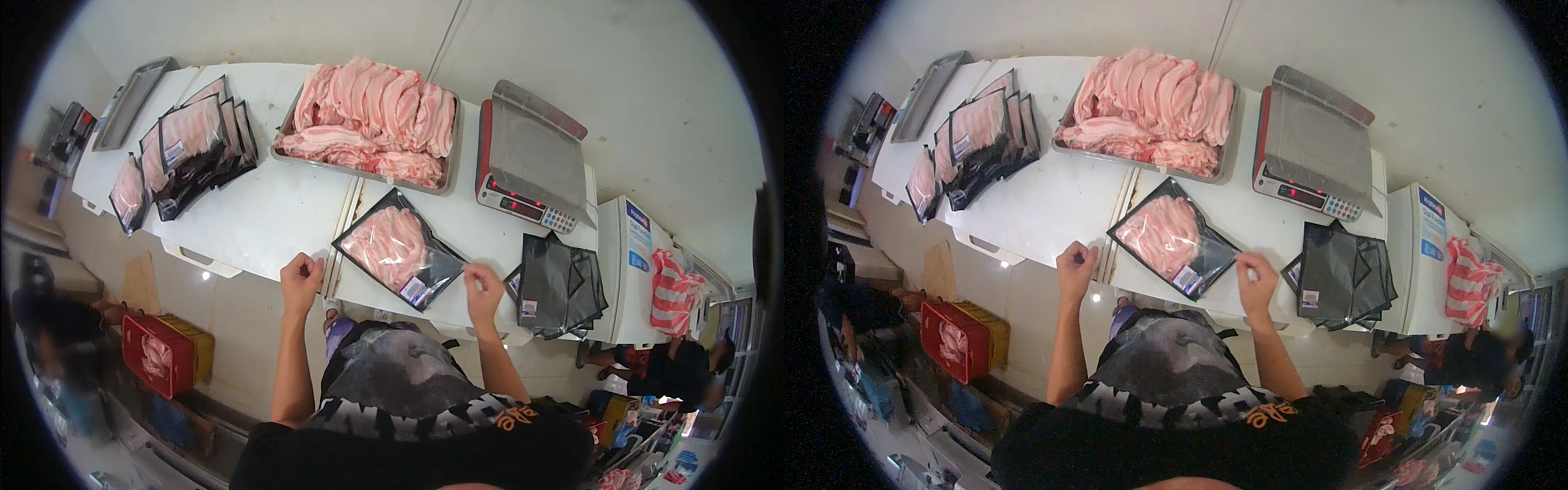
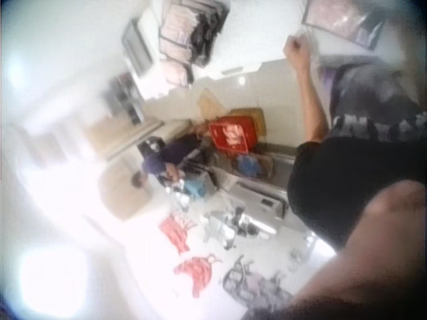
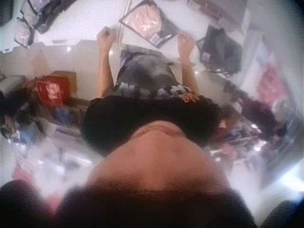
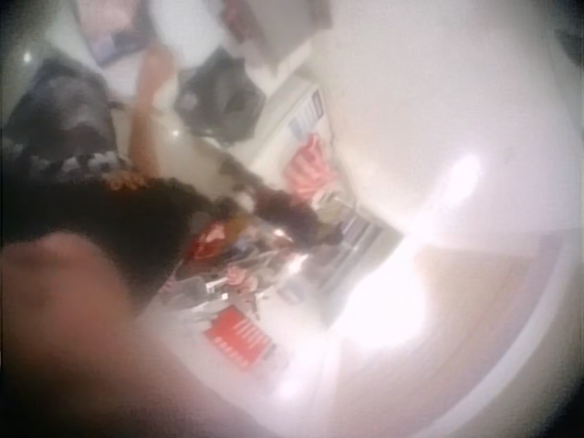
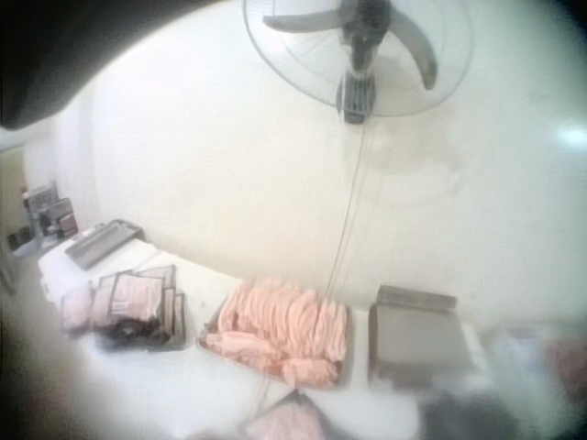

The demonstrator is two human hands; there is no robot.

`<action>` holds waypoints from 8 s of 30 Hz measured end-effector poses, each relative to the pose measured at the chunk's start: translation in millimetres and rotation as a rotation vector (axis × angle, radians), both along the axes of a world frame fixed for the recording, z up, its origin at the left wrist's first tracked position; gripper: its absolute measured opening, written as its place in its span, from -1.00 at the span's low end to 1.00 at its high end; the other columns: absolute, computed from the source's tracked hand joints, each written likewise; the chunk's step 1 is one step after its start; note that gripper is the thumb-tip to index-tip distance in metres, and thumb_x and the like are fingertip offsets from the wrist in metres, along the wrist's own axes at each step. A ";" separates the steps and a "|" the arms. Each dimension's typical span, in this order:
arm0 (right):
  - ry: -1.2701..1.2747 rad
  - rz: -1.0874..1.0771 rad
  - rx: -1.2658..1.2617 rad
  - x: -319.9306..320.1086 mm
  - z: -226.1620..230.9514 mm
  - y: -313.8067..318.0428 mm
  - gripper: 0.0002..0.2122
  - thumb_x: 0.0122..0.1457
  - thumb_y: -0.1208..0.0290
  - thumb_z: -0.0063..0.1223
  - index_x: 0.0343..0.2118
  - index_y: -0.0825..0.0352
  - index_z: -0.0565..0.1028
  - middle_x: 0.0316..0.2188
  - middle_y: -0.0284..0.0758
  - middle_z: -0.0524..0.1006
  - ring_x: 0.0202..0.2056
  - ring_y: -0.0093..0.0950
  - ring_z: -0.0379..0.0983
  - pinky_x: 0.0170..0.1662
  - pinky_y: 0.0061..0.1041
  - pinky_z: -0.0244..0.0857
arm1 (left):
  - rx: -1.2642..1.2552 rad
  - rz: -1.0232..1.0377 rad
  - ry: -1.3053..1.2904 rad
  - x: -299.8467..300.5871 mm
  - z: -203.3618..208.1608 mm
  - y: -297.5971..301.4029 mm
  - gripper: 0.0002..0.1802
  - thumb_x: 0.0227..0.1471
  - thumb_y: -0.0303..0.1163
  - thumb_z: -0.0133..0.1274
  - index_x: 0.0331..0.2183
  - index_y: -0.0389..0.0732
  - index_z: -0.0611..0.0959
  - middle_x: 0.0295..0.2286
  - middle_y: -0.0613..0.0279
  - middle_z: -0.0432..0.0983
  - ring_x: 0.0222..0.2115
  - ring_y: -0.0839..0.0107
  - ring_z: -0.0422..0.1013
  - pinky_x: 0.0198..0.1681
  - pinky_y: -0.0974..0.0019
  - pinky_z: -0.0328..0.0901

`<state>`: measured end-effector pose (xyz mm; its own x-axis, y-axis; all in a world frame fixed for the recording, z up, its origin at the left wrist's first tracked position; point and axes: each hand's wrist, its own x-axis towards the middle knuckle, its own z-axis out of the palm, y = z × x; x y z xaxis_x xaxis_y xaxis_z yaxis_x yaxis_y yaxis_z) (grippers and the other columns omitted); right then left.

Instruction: The person places slices of raw pork belly into black vacuum-seal bags on a counter, then seals them using a vacuum sealer. They repeat this process for multiple portions, stacking the sealed packages on the left side of the workspace.

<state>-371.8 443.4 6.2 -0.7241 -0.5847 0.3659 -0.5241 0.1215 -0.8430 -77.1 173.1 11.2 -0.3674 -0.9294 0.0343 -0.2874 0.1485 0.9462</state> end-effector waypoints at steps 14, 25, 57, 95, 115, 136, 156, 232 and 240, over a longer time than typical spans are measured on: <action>0.616 0.341 0.518 -96.7 50.6 -265.2 -0.57 0.04 0.51 0.26 0.04 0.39 0.58 0.01 -0.07 0.56 0.08 -0.05 0.45 0.16 -0.15 0.36 | -0.025 -0.091 0.072 8.0 10.8 -16.5 -0.66 0.13 -0.40 0.29 -0.57 -0.28 0.52 -0.68 0.41 0.33 -0.62 0.66 0.18 -0.56 0.44 0.11; 0.654 0.328 0.322 -79.8 52.4 -253.1 -0.62 -0.03 0.49 0.35 -0.08 0.39 0.63 -0.14 -0.17 0.56 -0.02 -0.11 0.44 0.11 -0.19 0.33 | 0.063 -0.024 0.001 58.0 -15.1 6.8 -0.66 0.10 -0.40 0.30 -0.58 -0.27 0.50 -0.68 0.41 0.37 -0.61 0.62 0.23 -0.54 0.39 0.17; -1.083 0.411 -0.512 -115.8 90.0 -113.3 -0.56 0.48 0.20 0.01 0.33 0.20 0.33 -0.02 -0.35 0.57 -0.07 -0.45 0.56 0.01 -0.30 0.50 | -0.053 -0.530 -0.024 -53.8 47.6 54.2 -0.65 0.13 -0.38 0.30 -0.55 -0.28 0.49 -0.66 0.25 0.34 -0.63 0.54 0.23 -0.54 0.34 0.19; -1.634 0.210 -0.696 -6.4 5.0 53.7 -0.50 0.46 0.15 -0.12 0.39 0.19 0.26 0.27 -0.27 0.44 0.15 -0.39 0.47 0.24 -0.23 0.37 | -0.304 -0.770 0.173 -207.7 99.2 187.6 -0.73 0.12 -0.30 0.27 -0.20 -0.26 0.68 -0.31 0.00 0.60 -0.34 0.07 0.58 -0.30 0.13 0.48; -1.379 0.548 0.000 13.6 -14.7 -13.7 -0.54 0.40 0.47 0.00 0.34 0.37 0.33 0.02 -0.38 0.56 -0.02 -0.57 0.52 0.01 -0.56 0.45 | -0.388 -0.551 0.130 -141.0 42.1 145.9 -0.83 -0.05 -0.57 0.18 -0.50 -0.27 0.47 -0.57 0.02 0.45 -0.56 -0.01 0.46 -0.47 0.03 0.33; 0.566 0.681 0.193 9.2 -22.8 -97.5 -0.55 0.27 0.37 0.08 0.22 0.31 0.48 0.28 -0.10 0.41 0.39 -0.09 0.20 0.48 0.03 -0.11 | -0.437 -0.526 0.170 -128.4 50.1 146.9 -0.81 -0.10 -0.60 0.16 -0.50 -0.26 0.43 -0.58 0.05 0.38 -0.55 0.01 0.42 -0.49 0.02 0.33; 0.394 1.024 0.103 7.4 -1.2 -128.2 -0.49 0.31 0.18 -0.04 0.31 0.16 0.44 0.35 -0.32 0.40 0.41 -0.24 0.20 0.48 -0.03 -0.09 | -0.423 -0.561 0.123 -132.9 50.0 141.8 -0.76 -0.08 -0.59 0.17 -0.54 -0.26 0.39 -0.59 0.04 0.38 -0.56 0.00 0.43 -0.49 0.04 0.33; 0.500 0.459 -0.088 -27.0 81.8 -99.7 -0.62 0.29 0.40 0.04 0.15 0.31 0.52 0.30 -0.18 0.40 0.42 -0.24 0.16 0.52 -0.09 -0.13 | 0.086 0.036 0.109 19.1 5.0 68.3 -0.58 0.19 -0.50 0.27 -0.54 -0.14 0.35 -0.59 0.38 0.36 -0.56 0.57 0.35 -0.42 0.45 0.28; 0.668 0.013 0.017 -106.9 196.5 -60.4 -0.68 0.23 0.48 0.17 0.06 0.33 0.60 0.19 -0.16 0.52 0.32 -0.19 0.34 0.45 -0.14 0.04 | 0.054 0.037 0.063 23.7 7.7 62.7 -0.58 0.19 -0.49 0.26 -0.55 -0.15 0.35 -0.60 0.38 0.36 -0.56 0.57 0.36 -0.44 0.44 0.26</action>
<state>-478.7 383.1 202.7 -0.3378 -0.6016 0.7238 -0.9343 0.1216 -0.3350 -53.4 235.8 18.9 -0.3319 -0.9433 0.0053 -0.2318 0.0870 0.9689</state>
